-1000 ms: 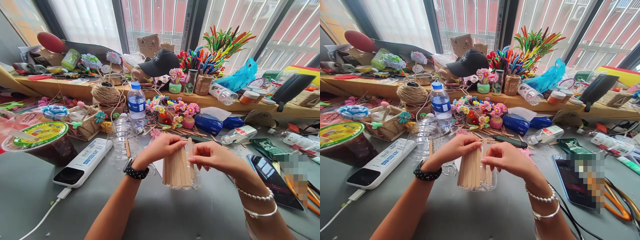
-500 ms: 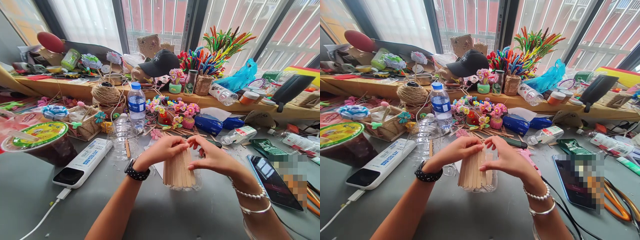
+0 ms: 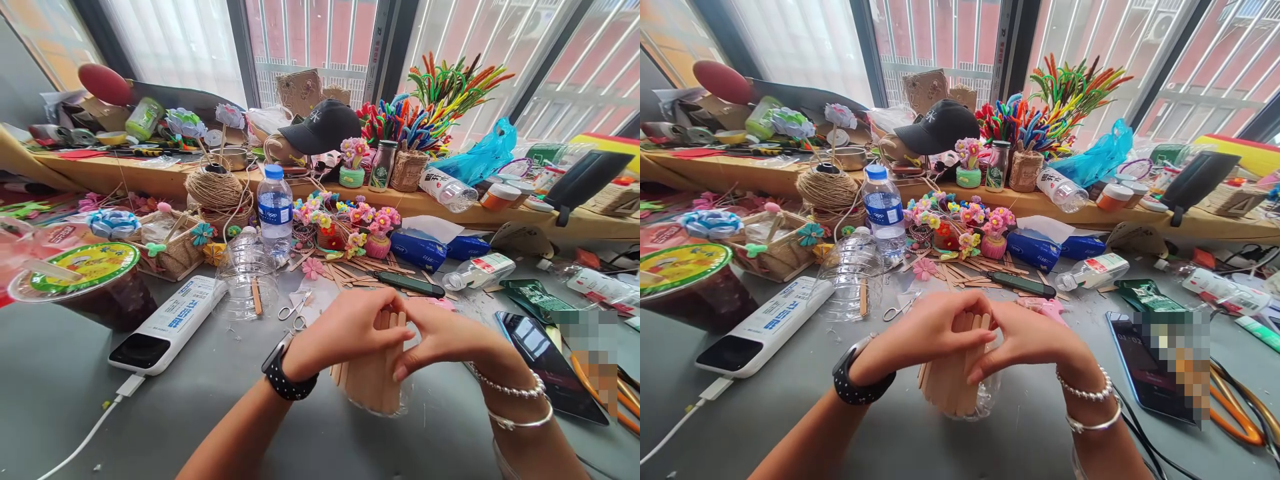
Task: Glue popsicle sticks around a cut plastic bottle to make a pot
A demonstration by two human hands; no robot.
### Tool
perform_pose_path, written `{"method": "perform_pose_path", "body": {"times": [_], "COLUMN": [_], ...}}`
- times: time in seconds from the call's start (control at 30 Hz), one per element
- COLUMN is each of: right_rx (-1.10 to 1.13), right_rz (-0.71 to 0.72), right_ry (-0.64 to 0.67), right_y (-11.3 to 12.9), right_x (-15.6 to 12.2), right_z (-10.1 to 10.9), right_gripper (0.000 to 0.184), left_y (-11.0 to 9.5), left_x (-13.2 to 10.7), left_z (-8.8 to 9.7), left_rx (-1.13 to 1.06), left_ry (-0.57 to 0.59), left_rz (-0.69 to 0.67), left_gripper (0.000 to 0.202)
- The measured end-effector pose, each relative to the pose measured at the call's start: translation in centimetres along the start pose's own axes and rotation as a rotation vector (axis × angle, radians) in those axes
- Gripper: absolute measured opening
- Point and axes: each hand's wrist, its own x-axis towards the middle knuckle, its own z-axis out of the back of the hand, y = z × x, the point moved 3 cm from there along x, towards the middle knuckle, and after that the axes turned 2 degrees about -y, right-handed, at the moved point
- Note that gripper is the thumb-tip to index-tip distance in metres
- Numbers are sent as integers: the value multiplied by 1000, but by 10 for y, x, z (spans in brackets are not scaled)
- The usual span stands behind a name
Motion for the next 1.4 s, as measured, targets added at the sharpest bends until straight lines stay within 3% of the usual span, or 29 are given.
{"method": "perform_pose_path", "body": {"times": [0.2,0.33,0.47,0.97,1.4], "right_rx": [42,50,62,-73,197], "right_rz": [-70,-41,0,-29,-95], "right_ry": [52,84,101,-13,8], "right_y": [-8,-7,-4,1,-6], "right_x": [-6,-6,-4,-7,-5], "right_z": [2,1,-1,10,9], "right_gripper": [52,45,51,36,31], "left_y": [-8,-8,-7,-3,-1], "left_x": [-1,-1,0,1,4], "left_z": [-8,-9,-9,-9,-6], "left_rx": [33,47,54,26,-33], "left_ry": [-48,-54,-55,-85,-132], "left_rz": [-2,4,1,39,-20], "left_gripper": [17,16,15,13,10]}}
